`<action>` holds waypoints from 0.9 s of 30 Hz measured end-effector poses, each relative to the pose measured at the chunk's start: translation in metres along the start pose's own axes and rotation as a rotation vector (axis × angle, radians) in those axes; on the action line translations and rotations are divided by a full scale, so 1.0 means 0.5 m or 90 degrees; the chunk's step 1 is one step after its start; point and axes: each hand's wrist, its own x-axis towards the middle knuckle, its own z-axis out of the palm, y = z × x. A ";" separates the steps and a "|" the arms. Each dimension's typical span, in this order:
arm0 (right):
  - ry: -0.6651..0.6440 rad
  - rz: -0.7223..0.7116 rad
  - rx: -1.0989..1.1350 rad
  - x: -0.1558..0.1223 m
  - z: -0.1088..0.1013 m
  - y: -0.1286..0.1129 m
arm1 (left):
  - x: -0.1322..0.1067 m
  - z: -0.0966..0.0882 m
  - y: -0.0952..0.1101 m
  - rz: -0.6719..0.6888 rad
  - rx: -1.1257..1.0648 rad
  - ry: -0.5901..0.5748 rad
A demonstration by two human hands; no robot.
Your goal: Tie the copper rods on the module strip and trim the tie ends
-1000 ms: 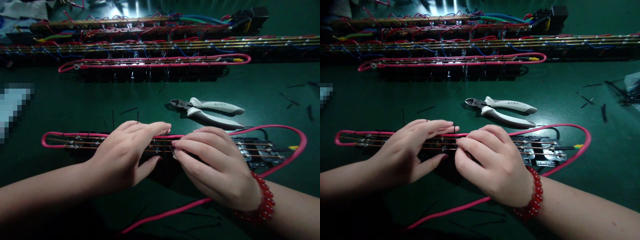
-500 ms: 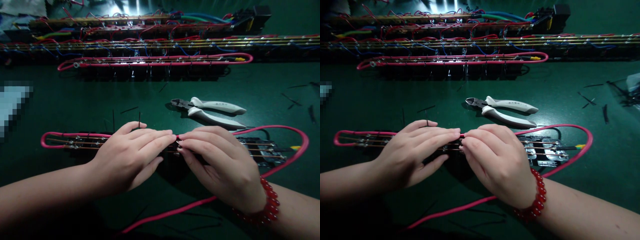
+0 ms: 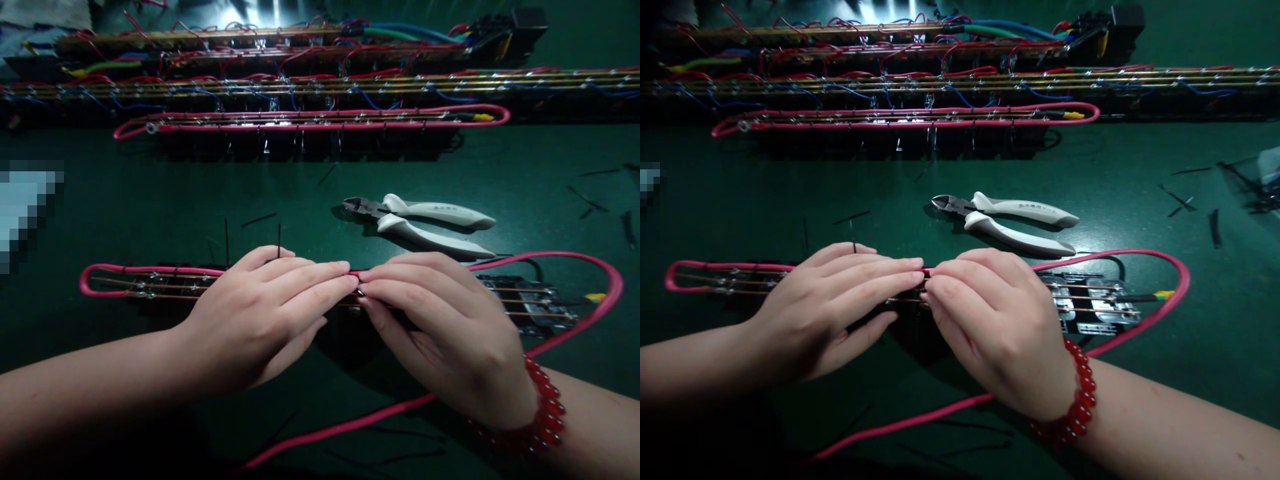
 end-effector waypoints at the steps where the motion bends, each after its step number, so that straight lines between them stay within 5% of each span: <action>1: 0.000 0.000 0.000 0.000 0.000 0.000 | 0.000 0.000 0.000 0.001 0.002 0.002; 27: -0.009 0.002 -0.006 0.002 -0.001 0.001 | -0.002 0.005 0.000 -0.025 0.003 -0.009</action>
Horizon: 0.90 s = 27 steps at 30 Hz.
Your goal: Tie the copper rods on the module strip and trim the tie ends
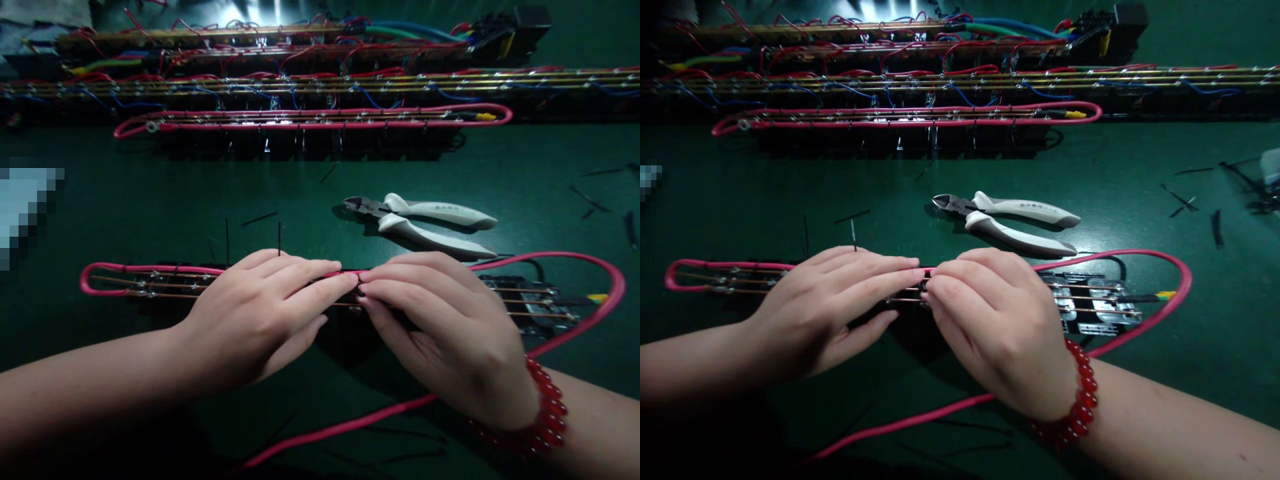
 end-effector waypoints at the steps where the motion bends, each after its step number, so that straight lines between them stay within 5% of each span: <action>1: 0.001 -0.001 -0.001 0.000 0.000 0.000 | 0.000 0.000 0.000 0.000 0.000 -0.002; 27: -0.007 0.048 0.033 0.014 -0.003 -0.004 | 0.000 -0.011 0.007 -0.007 -0.079 -0.019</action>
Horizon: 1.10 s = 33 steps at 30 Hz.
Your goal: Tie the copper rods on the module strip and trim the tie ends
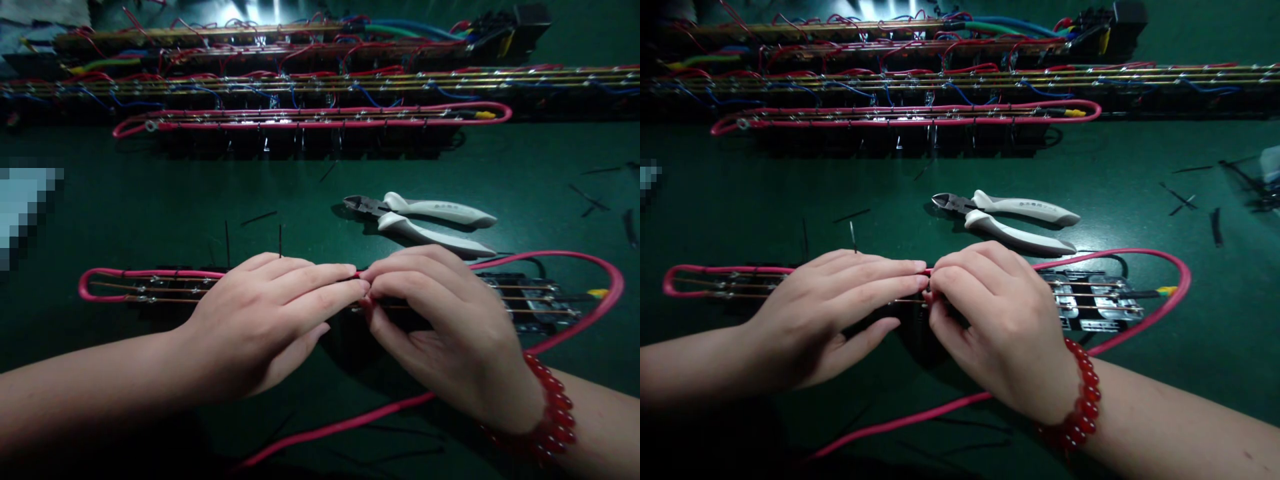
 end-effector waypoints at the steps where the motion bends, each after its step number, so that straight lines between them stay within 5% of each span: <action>1: -0.001 -0.008 -0.001 0.000 0.000 0.001 | 0.000 -0.001 0.001 -0.003 0.004 -0.004; 33: 0.011 0.062 0.025 -0.001 -0.003 -0.006 | -0.001 -0.011 0.013 -0.024 -0.048 -0.011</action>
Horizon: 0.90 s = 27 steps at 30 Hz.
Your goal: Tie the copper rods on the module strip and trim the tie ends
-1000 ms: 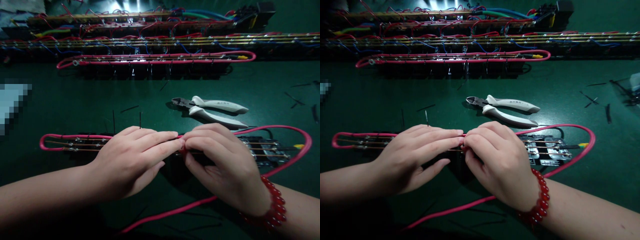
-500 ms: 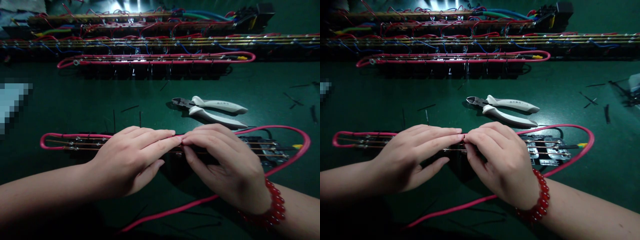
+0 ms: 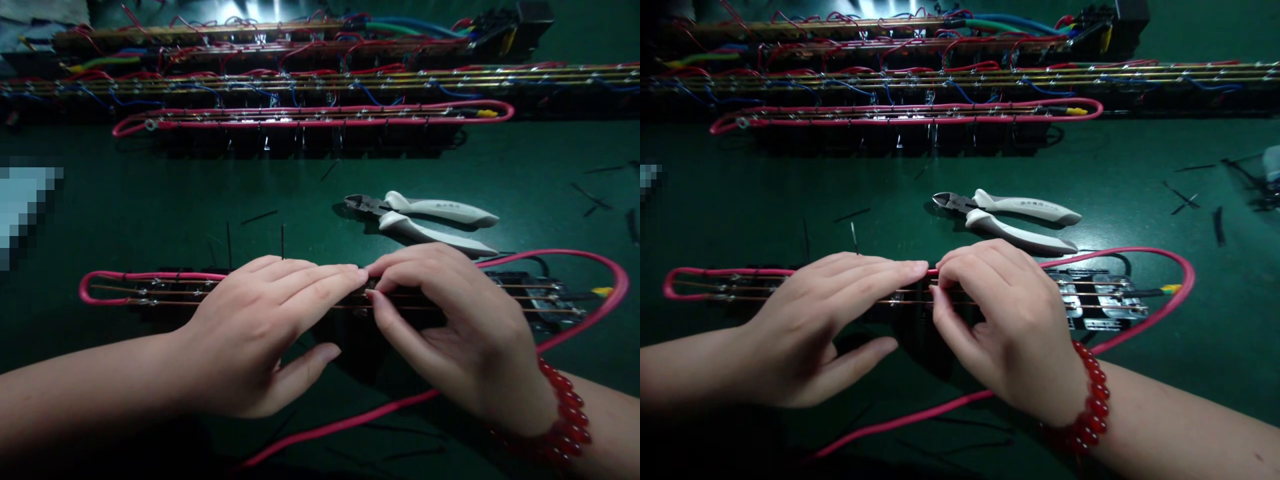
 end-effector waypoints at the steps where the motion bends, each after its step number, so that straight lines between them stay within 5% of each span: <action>1: -0.001 0.001 -0.001 -0.001 0.000 0.000 | 0.000 0.000 0.000 0.000 0.004 -0.008; 14: 0.007 0.012 -0.025 -0.001 0.001 0.001 | 0.000 0.004 0.006 0.013 0.037 -0.038; 27: -0.001 -0.043 -0.037 -0.005 0.004 0.012 | -0.002 0.020 -0.008 0.061 0.150 0.021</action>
